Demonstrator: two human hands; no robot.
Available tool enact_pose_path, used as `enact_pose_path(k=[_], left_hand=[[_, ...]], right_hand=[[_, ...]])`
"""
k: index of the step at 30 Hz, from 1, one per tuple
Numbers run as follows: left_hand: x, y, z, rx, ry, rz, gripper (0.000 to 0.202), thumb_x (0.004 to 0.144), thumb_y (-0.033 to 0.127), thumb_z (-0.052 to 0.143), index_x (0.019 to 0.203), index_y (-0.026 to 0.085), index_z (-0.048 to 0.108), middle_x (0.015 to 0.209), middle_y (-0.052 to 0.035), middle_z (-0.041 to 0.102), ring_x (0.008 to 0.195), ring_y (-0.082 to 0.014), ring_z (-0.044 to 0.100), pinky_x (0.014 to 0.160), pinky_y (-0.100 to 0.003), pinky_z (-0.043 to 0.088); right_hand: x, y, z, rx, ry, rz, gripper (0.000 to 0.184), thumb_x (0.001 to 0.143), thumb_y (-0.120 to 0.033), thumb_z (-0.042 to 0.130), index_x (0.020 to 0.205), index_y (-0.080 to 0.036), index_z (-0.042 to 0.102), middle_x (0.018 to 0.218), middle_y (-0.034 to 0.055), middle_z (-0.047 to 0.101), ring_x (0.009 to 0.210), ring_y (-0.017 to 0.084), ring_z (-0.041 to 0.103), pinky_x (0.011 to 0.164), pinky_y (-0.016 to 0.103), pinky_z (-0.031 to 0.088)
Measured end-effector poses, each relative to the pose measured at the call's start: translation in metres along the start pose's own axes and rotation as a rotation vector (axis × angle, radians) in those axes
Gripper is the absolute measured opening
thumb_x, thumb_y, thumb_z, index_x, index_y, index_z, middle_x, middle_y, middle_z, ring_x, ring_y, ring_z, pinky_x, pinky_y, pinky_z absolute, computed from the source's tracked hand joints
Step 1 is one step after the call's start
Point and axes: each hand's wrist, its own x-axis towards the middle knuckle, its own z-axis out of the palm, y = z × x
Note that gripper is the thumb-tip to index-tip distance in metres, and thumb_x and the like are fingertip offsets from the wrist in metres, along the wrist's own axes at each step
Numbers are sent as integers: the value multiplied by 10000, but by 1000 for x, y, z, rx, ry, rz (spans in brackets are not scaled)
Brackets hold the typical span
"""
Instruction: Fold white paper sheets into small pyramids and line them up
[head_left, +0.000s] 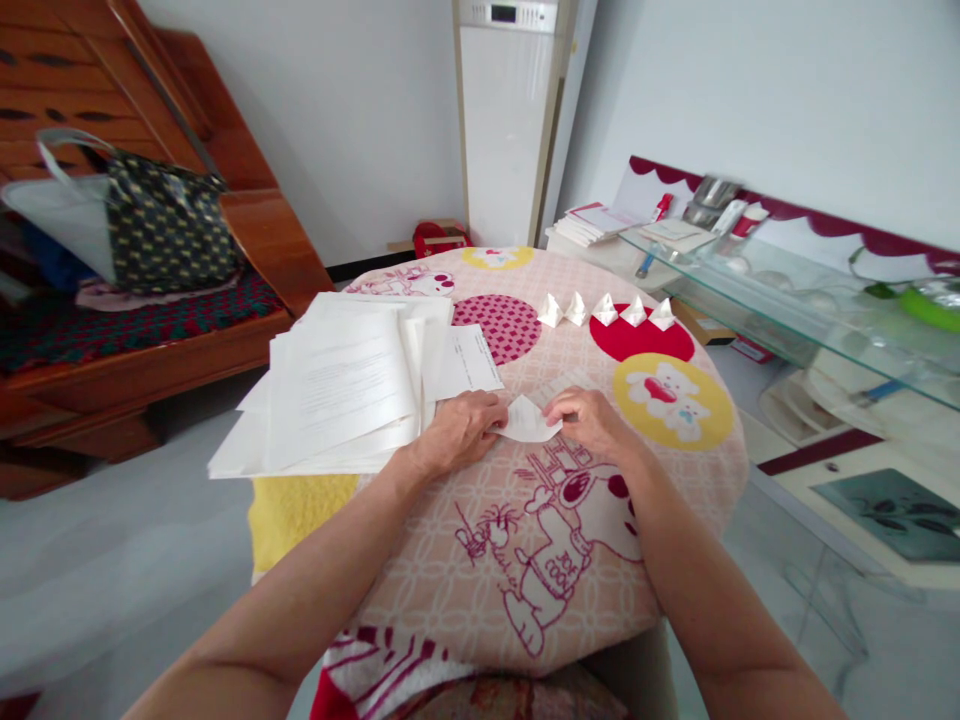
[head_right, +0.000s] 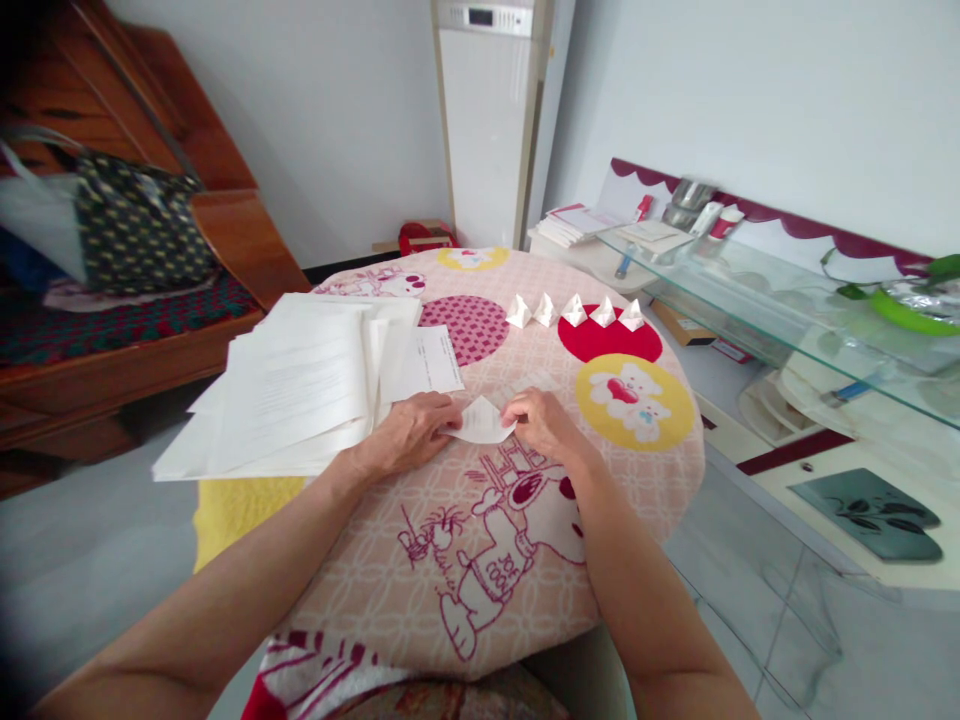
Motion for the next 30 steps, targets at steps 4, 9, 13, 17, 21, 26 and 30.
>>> enact_pose_path(k=[4,9,13,17,21,26,30], left_hand=[[-1,6,-4,-7,-60,37,108,891,166,621,950,169,711,963,-84,686,935,-231,646,829,-333,498],[-1,9,-2,-78,-84,54,162,928,142,574,955,169,732,960,-76,692,933,-207,656,820,-305,496],[0,4,-1,-197,-39,-49,158,931,188,594,909,186,751,919,-57,706,864,-183,663,764,-281,478],[1,-4,1,-309,-20,-212,157,901,240,619,843,198,759,848,-30,730,763,-155,649,698,-260,442],[4,-8,2,-338,-12,-313,166,872,261,631,787,196,758,773,-21,729,683,-144,614,645,-258,402],[6,-6,1,-340,-3,-408,178,855,264,644,727,191,744,699,-5,705,628,-134,575,607,-254,364],[7,-6,2,-370,-3,-461,177,832,278,668,695,183,729,645,8,684,606,-128,562,600,-257,358]], right_hand=[[-2,-11,0,-253,-134,-105,238,726,5,607,730,-199,729,877,55,757,925,234,643,881,377,488],[-5,-28,5,-378,-205,-67,184,795,-44,608,758,-176,731,877,72,713,860,223,618,801,340,457],[-4,-32,7,-293,-152,61,221,826,-76,595,708,-189,744,782,46,682,724,178,597,685,298,412],[-3,-28,5,-172,-82,132,200,830,-128,627,704,-198,766,762,37,693,701,172,599,660,284,412],[-2,-22,4,-172,-40,176,150,808,-164,677,694,-188,771,738,39,701,669,165,589,646,283,405],[1,-21,7,-211,-7,255,141,820,-177,693,701,-170,768,704,48,712,657,169,594,639,287,388],[5,-19,10,-215,32,327,136,808,-180,712,681,-166,756,645,37,697,624,163,581,617,283,366]])
